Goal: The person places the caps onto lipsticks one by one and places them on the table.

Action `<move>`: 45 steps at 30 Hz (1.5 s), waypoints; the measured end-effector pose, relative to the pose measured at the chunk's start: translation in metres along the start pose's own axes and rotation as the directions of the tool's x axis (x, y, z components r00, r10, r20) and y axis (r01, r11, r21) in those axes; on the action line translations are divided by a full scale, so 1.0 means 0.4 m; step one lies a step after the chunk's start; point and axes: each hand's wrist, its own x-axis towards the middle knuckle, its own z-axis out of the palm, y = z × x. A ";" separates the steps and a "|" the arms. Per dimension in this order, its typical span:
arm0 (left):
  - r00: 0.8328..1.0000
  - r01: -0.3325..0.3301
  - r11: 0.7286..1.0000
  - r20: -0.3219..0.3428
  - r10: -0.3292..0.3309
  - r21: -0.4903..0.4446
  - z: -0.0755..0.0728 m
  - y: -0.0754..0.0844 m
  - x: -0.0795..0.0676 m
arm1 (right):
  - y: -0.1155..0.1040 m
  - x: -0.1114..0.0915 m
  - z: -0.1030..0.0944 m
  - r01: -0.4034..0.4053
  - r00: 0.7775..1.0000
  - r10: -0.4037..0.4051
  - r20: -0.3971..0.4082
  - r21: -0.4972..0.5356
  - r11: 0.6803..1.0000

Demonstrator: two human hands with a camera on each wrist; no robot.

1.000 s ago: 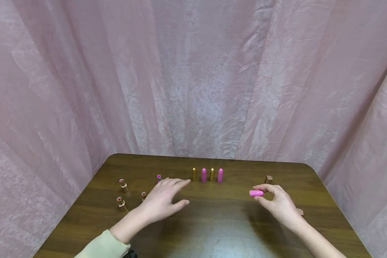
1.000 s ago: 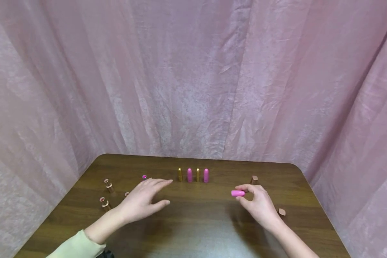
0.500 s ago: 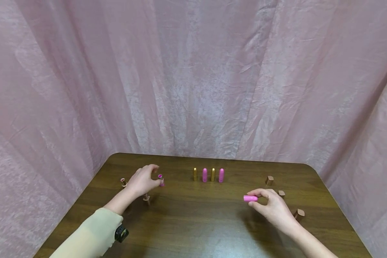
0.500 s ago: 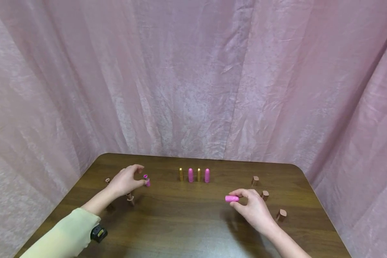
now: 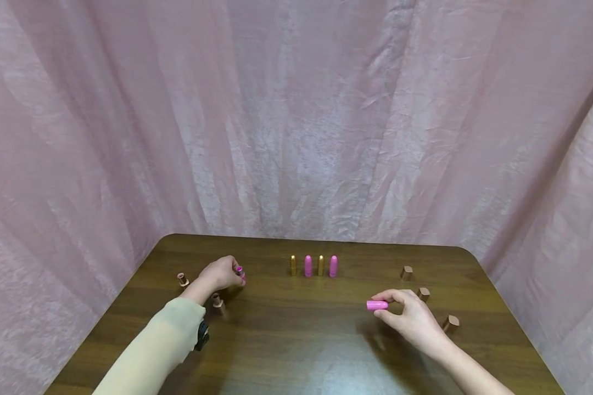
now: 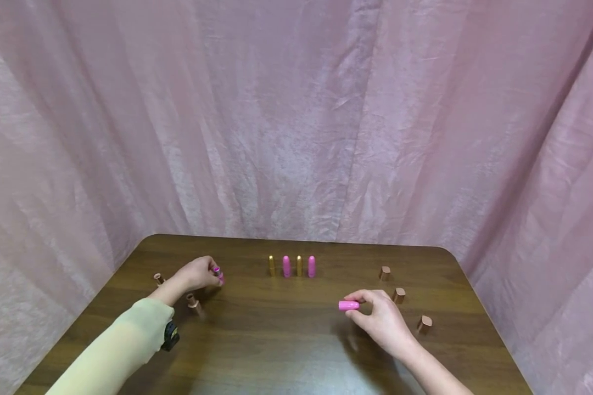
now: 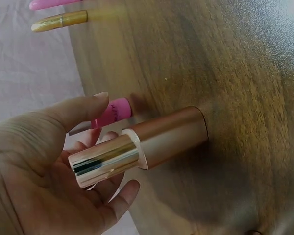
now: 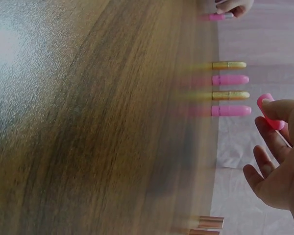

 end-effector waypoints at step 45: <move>0.923 -0.355 0.930 -0.192 0.333 -0.097 -0.034 0.132 -0.104 | -0.002 0.008 0.010 0.034 0.997 -0.034 -0.063 -0.003 0.999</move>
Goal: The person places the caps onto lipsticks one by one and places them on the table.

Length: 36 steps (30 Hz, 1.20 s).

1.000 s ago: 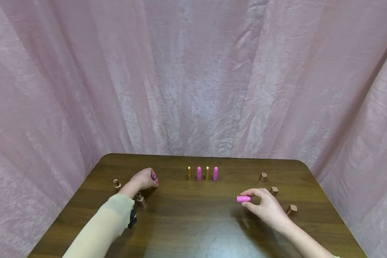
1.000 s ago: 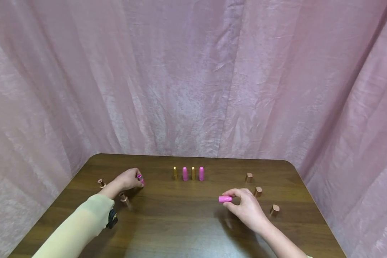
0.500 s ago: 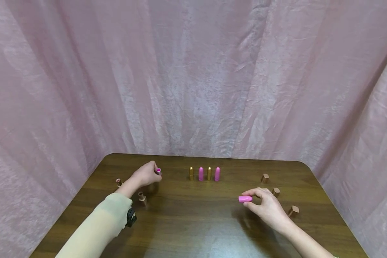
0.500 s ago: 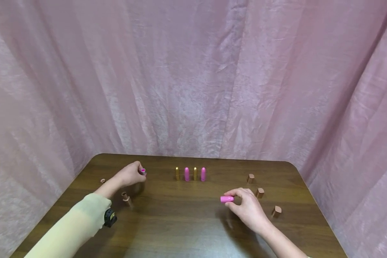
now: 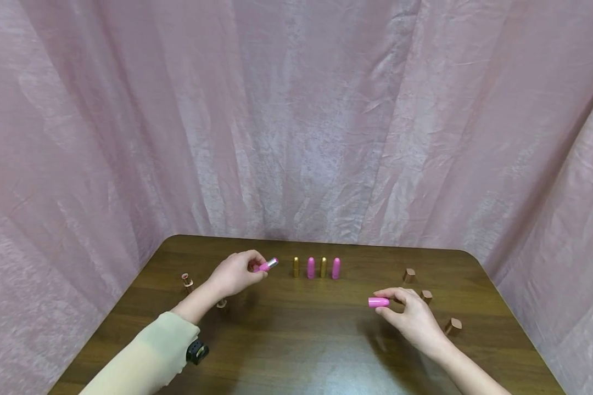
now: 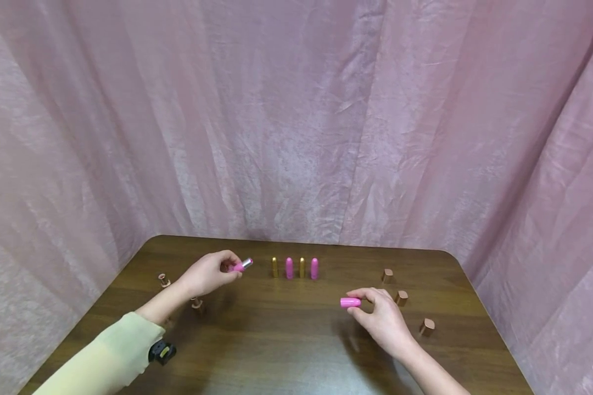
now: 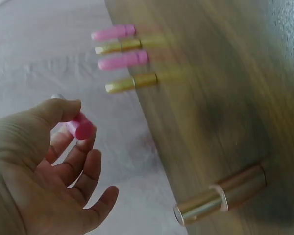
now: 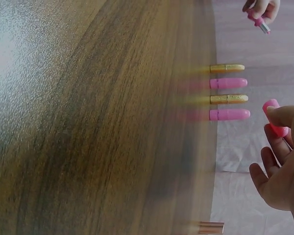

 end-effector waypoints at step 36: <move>0.902 -0.373 0.863 -0.085 0.423 0.340 0.203 0.179 -0.103 | -0.080 -0.010 0.100 0.251 0.967 -0.246 -0.074 0.075 0.965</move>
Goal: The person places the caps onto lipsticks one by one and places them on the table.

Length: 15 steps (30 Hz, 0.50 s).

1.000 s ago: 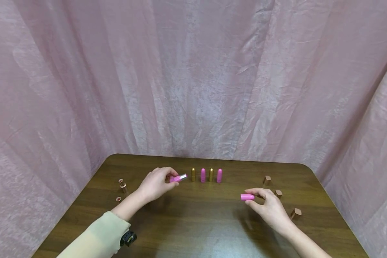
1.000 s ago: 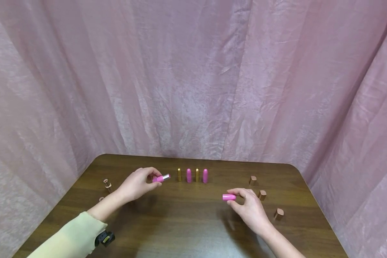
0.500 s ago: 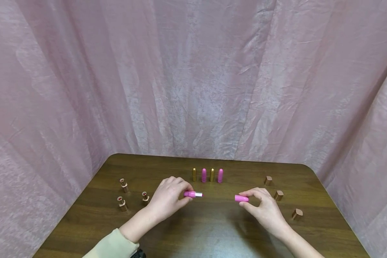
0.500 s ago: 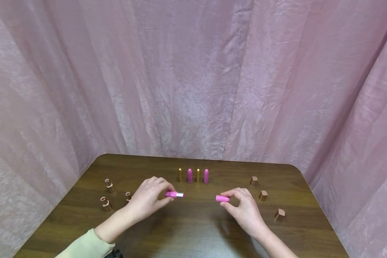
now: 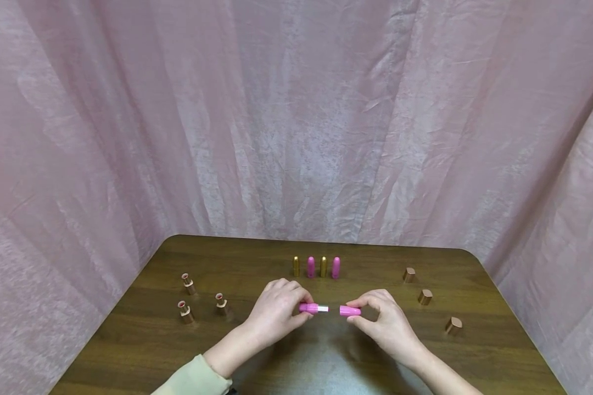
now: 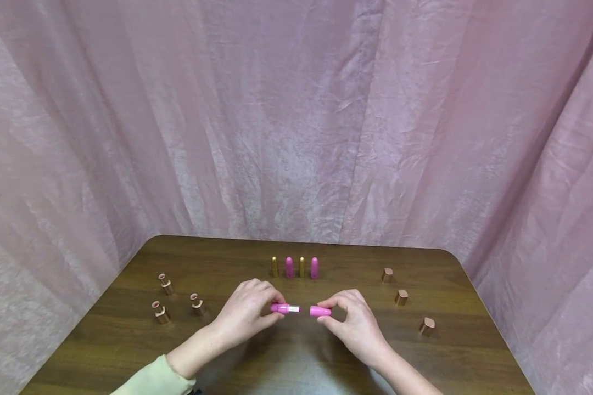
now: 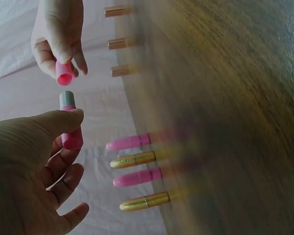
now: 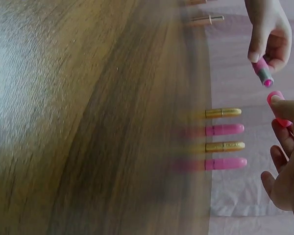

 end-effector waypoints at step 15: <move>1.000 -0.014 1.000 0.011 0.014 -0.026 0.018 0.021 0.009 | -0.011 0.002 0.030 0.004 0.999 -0.005 0.043 0.022 1.000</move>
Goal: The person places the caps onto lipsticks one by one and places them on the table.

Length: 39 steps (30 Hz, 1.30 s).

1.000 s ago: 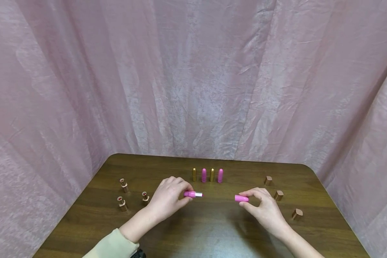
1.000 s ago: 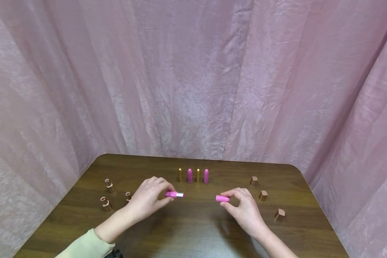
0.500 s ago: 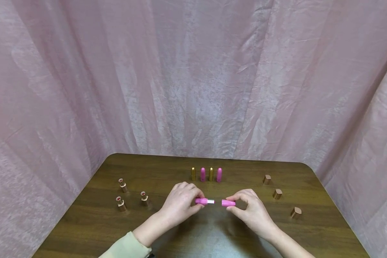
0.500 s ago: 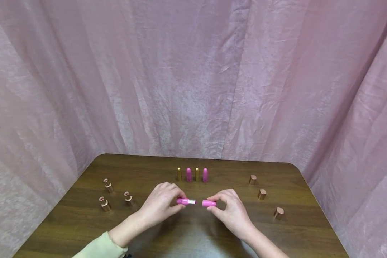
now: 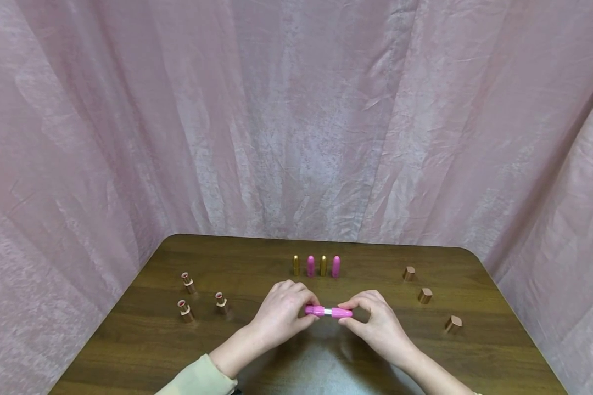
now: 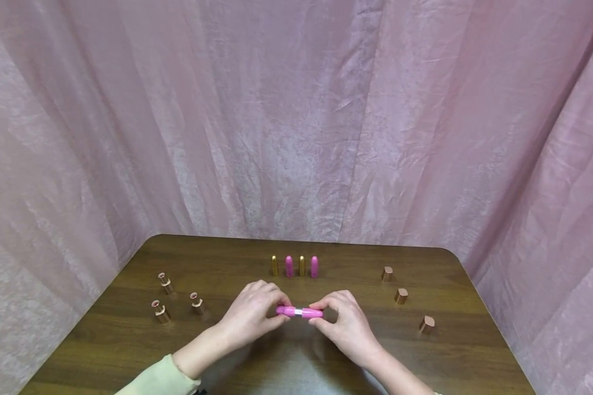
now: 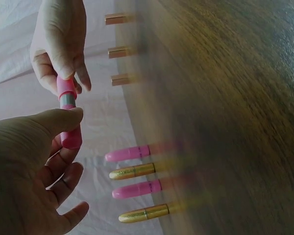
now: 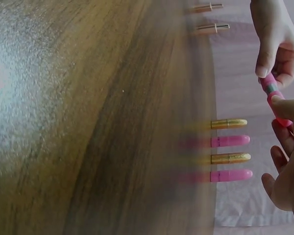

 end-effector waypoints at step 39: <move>0.999 -0.042 0.999 0.005 0.042 0.020 0.003 0.024 0.005 | -0.020 0.002 0.029 0.139 0.989 -0.140 -0.056 -0.025 0.990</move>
